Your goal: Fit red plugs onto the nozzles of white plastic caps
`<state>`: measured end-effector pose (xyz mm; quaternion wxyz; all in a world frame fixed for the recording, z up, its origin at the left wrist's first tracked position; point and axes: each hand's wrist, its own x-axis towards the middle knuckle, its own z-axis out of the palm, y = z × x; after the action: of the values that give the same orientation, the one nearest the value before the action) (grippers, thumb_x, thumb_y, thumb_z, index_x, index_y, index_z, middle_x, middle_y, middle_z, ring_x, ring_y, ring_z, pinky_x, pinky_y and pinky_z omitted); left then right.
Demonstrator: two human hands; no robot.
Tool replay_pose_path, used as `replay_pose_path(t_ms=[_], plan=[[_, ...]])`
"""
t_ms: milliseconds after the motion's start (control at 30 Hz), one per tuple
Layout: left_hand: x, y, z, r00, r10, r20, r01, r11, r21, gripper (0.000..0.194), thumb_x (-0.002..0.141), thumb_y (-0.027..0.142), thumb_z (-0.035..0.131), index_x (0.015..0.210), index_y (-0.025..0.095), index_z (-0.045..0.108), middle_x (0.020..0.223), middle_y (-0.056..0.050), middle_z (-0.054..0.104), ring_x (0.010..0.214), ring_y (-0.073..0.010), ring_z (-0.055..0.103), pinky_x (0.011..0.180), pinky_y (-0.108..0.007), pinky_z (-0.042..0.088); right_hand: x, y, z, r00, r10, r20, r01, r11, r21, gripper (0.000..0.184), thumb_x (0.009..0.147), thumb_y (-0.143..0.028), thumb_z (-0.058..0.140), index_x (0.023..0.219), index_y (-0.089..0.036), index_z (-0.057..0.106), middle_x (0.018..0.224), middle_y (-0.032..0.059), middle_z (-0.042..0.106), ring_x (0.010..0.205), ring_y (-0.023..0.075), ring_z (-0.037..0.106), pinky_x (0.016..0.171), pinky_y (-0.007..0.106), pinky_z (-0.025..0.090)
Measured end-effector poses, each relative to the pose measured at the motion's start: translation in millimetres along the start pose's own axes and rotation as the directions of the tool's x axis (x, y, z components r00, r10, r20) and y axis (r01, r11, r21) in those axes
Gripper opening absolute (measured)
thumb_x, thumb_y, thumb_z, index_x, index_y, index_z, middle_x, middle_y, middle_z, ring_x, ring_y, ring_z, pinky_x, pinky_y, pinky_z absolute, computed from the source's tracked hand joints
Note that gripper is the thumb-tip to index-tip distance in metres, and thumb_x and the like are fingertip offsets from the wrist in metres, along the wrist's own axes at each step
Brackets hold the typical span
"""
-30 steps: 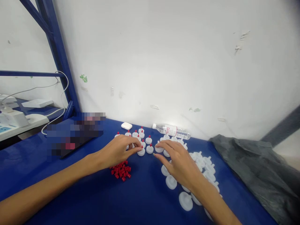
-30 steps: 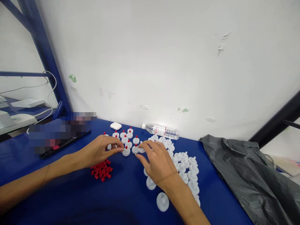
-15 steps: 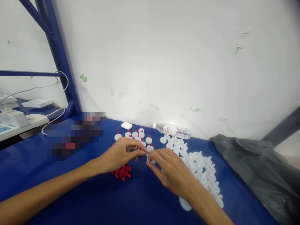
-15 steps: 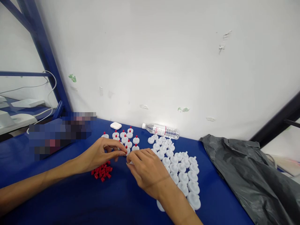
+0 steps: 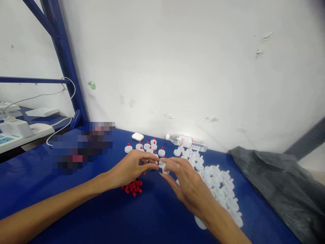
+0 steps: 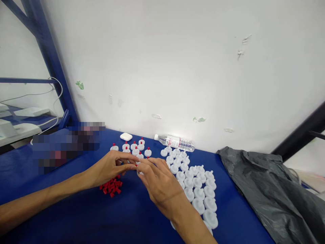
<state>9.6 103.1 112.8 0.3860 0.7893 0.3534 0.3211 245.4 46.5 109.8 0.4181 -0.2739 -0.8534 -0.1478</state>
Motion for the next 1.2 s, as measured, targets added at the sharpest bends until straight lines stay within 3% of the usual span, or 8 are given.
replay_pose_path(t_ms=[133,267,500,733,933,1067,1200], plan=[[-3.2,1.0,1.5,0.995,0.054,0.079,-0.057,0.998,0.032,0.035,0.104,0.044,0.061,0.085,0.021,0.079,0.067,0.001,0.069,0.056,-0.014,0.061,0.059,-0.026,0.048,-1.3,-2.6,2.7,0.999,0.049,-0.019,-0.049,0.999,0.018,0.016,0.115,-0.022,0.052,0.13,-0.026,0.058,0.106,0.0056,0.082,0.108,0.0269,0.082,0.092,0.043,0.073],[-8.8,4.9,4.6,0.995,0.068,0.069,-0.071,0.997,0.044,0.039,0.106,0.044,0.056,0.079,0.021,0.072,0.07,-0.001,0.07,0.059,-0.0146,0.064,0.06,-0.026,0.049,-3.3,-5.3,3.8,0.994,0.102,-0.045,-0.098,0.991,0.09,0.025,0.115,-0.025,0.055,0.14,-0.026,0.058,0.09,0.0012,0.077,0.107,0.0249,0.082,0.094,0.039,0.072],[-12.6,7.5,7.5,0.996,0.007,0.086,-0.008,1.0,0.012,0.035,0.101,0.044,0.059,0.077,0.021,0.07,0.065,0.0,0.068,0.053,-0.0153,0.065,0.053,-0.025,0.05,-4.5,-10.0,3.5,0.997,0.082,-0.016,-0.079,0.989,0.123,0.022,0.112,-0.016,0.06,0.132,-0.026,0.063,0.097,0.0017,0.081,0.107,0.0225,0.081,0.097,0.036,0.069],[-14.3,9.3,6.6,0.991,-0.054,0.125,0.055,0.999,0.0,0.04,0.098,0.052,0.064,0.072,0.022,0.068,0.058,0.001,0.064,0.046,-0.0147,0.06,0.047,-0.025,0.047,-12.1,-9.3,7.3,0.997,0.069,0.026,-0.072,0.987,0.145,0.041,0.107,-0.006,0.056,0.142,-0.028,0.062,0.097,0.0028,0.083,0.113,0.0262,0.081,0.096,0.04,0.07],[-14.6,7.8,7.0,0.988,-0.07,0.135,0.07,0.998,-0.001,0.038,0.096,0.052,0.064,0.073,0.022,0.072,0.054,0.003,0.061,0.043,-0.014,0.056,0.046,-0.026,0.046,-12.4,-8.6,10.1,0.999,0.035,-0.004,-0.034,0.991,0.133,0.049,0.106,-0.001,0.053,0.147,-0.026,0.061,0.093,0.002,0.083,0.11,0.0259,0.082,0.097,0.04,0.07],[-14.0,7.7,8.3,0.986,-0.072,0.15,0.071,0.997,0.008,0.04,0.099,0.051,0.057,0.077,0.022,0.073,0.051,0.004,0.058,0.038,-0.0141,0.052,0.043,-0.027,0.044,-9.6,-9.4,9.6,0.999,0.031,0.022,-0.034,0.988,0.148,0.044,0.108,-0.002,0.049,0.136,-0.028,0.069,0.094,0.0016,0.084,0.114,0.0249,0.081,0.103,0.038,0.068],[-11.4,9.8,8.2,0.992,-0.036,0.12,0.027,0.997,0.075,0.039,0.1,0.049,0.057,0.075,0.022,0.071,0.055,0.003,0.06,0.046,-0.0152,0.058,0.048,-0.027,0.046,-6.0,-10.4,9.3,0.996,0.069,0.054,-0.074,0.993,0.091,0.037,0.108,-0.003,0.048,0.117,-0.03,0.073,0.104,0.0032,0.086,0.117,0.0239,0.08,0.105,0.037,0.067]])
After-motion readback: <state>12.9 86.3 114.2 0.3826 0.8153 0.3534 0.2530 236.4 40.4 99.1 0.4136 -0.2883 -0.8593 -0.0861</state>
